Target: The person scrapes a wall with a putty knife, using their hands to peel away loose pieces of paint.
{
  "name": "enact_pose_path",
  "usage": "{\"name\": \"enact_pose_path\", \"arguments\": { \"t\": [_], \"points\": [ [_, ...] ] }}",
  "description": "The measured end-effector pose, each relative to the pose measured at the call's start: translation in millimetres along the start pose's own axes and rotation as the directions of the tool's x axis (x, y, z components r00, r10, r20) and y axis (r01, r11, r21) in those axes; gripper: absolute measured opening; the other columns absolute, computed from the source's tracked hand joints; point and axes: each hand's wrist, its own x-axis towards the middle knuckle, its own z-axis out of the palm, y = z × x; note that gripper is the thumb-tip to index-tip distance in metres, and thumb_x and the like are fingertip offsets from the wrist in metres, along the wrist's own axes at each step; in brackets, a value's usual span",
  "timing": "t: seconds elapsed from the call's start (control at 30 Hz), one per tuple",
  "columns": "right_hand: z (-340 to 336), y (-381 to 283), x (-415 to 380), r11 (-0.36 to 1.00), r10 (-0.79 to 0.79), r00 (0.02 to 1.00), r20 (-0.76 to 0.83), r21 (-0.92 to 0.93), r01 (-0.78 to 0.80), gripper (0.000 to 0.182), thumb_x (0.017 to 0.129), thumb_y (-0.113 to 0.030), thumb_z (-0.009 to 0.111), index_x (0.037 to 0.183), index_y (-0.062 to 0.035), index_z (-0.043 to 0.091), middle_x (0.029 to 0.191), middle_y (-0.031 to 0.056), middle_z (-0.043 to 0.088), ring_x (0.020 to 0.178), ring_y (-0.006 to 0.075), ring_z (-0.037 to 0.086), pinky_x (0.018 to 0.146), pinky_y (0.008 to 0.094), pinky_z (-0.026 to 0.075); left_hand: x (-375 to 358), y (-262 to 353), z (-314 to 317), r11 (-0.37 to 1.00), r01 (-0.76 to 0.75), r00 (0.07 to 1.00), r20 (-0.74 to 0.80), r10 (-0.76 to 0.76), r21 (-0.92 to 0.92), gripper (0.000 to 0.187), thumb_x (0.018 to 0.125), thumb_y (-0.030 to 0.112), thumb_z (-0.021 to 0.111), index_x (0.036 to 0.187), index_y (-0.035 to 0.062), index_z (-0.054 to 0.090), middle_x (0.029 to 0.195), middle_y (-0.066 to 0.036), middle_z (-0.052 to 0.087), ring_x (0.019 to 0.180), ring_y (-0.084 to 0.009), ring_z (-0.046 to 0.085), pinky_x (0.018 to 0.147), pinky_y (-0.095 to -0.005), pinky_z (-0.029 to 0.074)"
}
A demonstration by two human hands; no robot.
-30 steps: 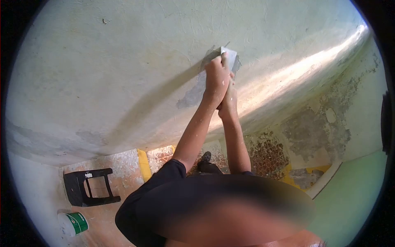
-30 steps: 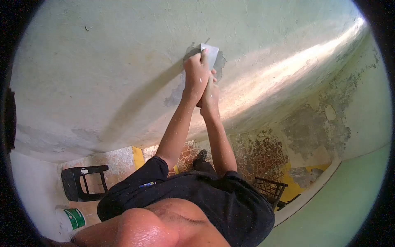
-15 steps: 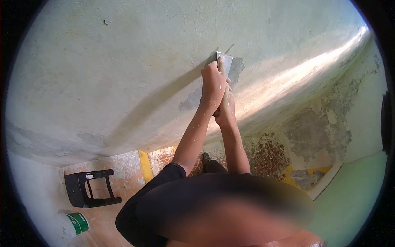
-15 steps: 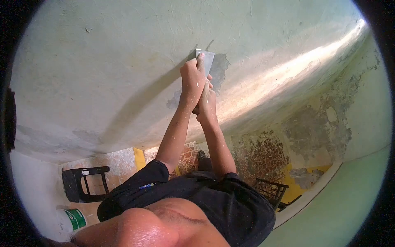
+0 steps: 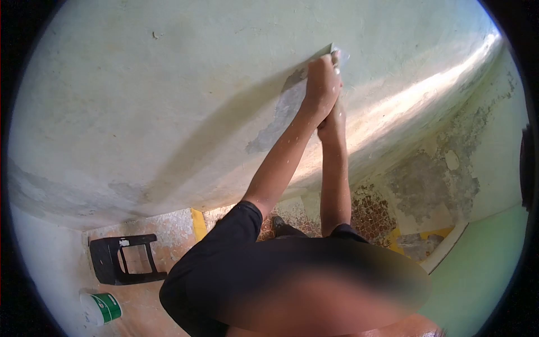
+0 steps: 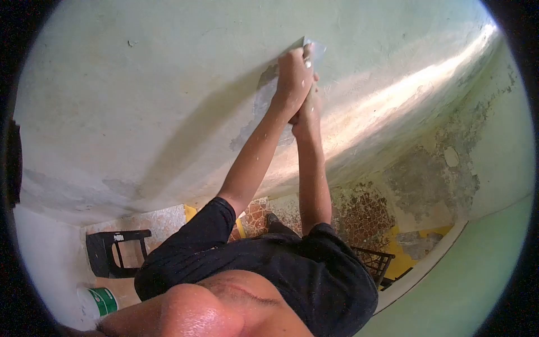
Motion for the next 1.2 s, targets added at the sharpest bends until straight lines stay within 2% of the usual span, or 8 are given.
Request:
{"name": "enact_pose_path", "arguments": {
  "t": [0.1,0.17,0.43,0.77,0.87,0.93,1.03,1.2],
  "points": [
    [2.7,26.7,-17.9,1.000,-0.005,0.994,-0.113,0.019,0.007,0.058,0.103,-0.056,0.049,0.131,-0.0064,0.055,0.087,0.0011,0.063,0.058,0.0051,0.055,0.041,0.0241,0.039,-27.8,-31.9,-6.8,1.000,0.022,1.000,-0.022,-0.022,0.002,0.045,0.110,0.025,0.044,0.082,-0.0078,0.059,0.058,-0.012,0.062,0.048,-0.0203,0.067,0.040,-0.0343,0.053],
    [3.9,31.2,-32.8,0.960,0.265,0.940,-0.215,-0.027,-0.277,0.057,0.100,-0.058,0.052,0.130,-0.0090,0.056,0.083,-0.0009,0.062,0.054,0.0048,0.052,0.040,0.0242,0.036,-50.9,-34.0,-20.5,0.988,0.138,0.990,-0.027,-0.140,-0.064,0.046,0.110,0.028,0.044,0.085,-0.0071,0.060,0.058,-0.013,0.063,0.049,-0.0204,0.067,0.040,-0.0342,0.053],
    [8.6,61.4,-54.7,0.870,0.486,0.850,-0.202,0.024,-0.492,0.043,0.106,-0.050,0.047,0.095,-0.0092,0.058,0.060,-0.0080,0.042,0.039,0.0036,0.032,0.035,0.0242,0.020,-75.6,-50.2,-52.3,0.947,0.319,0.947,-0.017,-0.320,-0.038,0.053,0.111,0.034,0.041,0.084,-0.0073,0.060,0.059,-0.015,0.064,0.045,-0.0223,0.066,0.038,-0.0334,0.051],
    [5.1,57.8,-37.2,0.880,0.474,0.876,-0.091,0.087,-0.467,0.050,0.102,-0.048,0.055,0.135,-0.0121,0.047,0.080,-0.0024,0.055,0.045,0.0033,0.044,0.033,0.0218,0.026,-54.2,-38.9,-47.1,0.953,0.295,0.954,0.029,-0.297,0.067,0.047,0.110,0.030,0.048,0.078,-0.0043,0.056,0.059,-0.010,0.060,0.049,-0.0166,0.065,0.039,-0.0328,0.050],
    [18.6,39.3,-28.3,0.897,0.441,0.878,-0.186,0.068,-0.437,0.045,0.106,-0.053,0.046,0.112,-0.0100,0.054,0.067,-0.0045,0.048,0.042,0.0042,0.038,0.034,0.0245,0.023,-46.1,-51.8,-36.7,0.988,0.140,0.990,0.003,-0.140,0.064,0.045,0.109,0.028,0.051,0.078,-0.0039,0.056,0.060,-0.009,0.058,0.052,-0.0149,0.064,0.039,-0.0323,0.051],
    [22.1,22.0,-17.5,0.959,0.266,0.952,-0.153,0.140,-0.246,0.050,0.105,-0.048,0.048,0.132,-0.0070,0.050,0.078,-0.0026,0.055,0.046,0.0030,0.042,0.036,0.0221,0.028,-24.9,-43.5,-23.5,0.992,-0.092,0.996,0.002,0.092,0.091,0.045,0.108,0.029,0.052,0.077,-0.0028,0.056,0.059,-0.006,0.057,0.053,-0.0148,0.064,0.040,-0.0327,0.051],
    [25.7,-17.7,1.0,0.987,0.000,0.996,-0.088,0.159,0.014,0.049,0.107,-0.043,0.049,0.139,-0.0060,0.052,0.074,-0.0036,0.054,0.045,0.0021,0.039,0.037,0.0215,0.027,11.9,0.1,-1.5,0.999,0.030,0.998,0.051,-0.031,0.030,0.047,0.109,0.031,0.050,0.078,-0.0030,0.059,0.059,-0.007,0.060,0.051,-0.0169,0.065,0.040,-0.0347,0.049],
    [14.8,-19.3,0.0,0.965,0.200,0.969,-0.145,0.198,-0.169,0.042,0.106,-0.042,0.051,0.130,-0.0082,0.058,0.077,-0.0039,0.055,0.049,0.0026,0.041,0.039,0.0220,0.027,7.3,-1.6,5.8,1.000,-0.019,0.999,0.039,0.018,0.025,0.047,0.110,0.028,0.043,0.085,-0.0076,0.061,0.060,-0.011,0.061,0.049,-0.0178,0.065,0.039,-0.0335,0.050]
  ]
}}
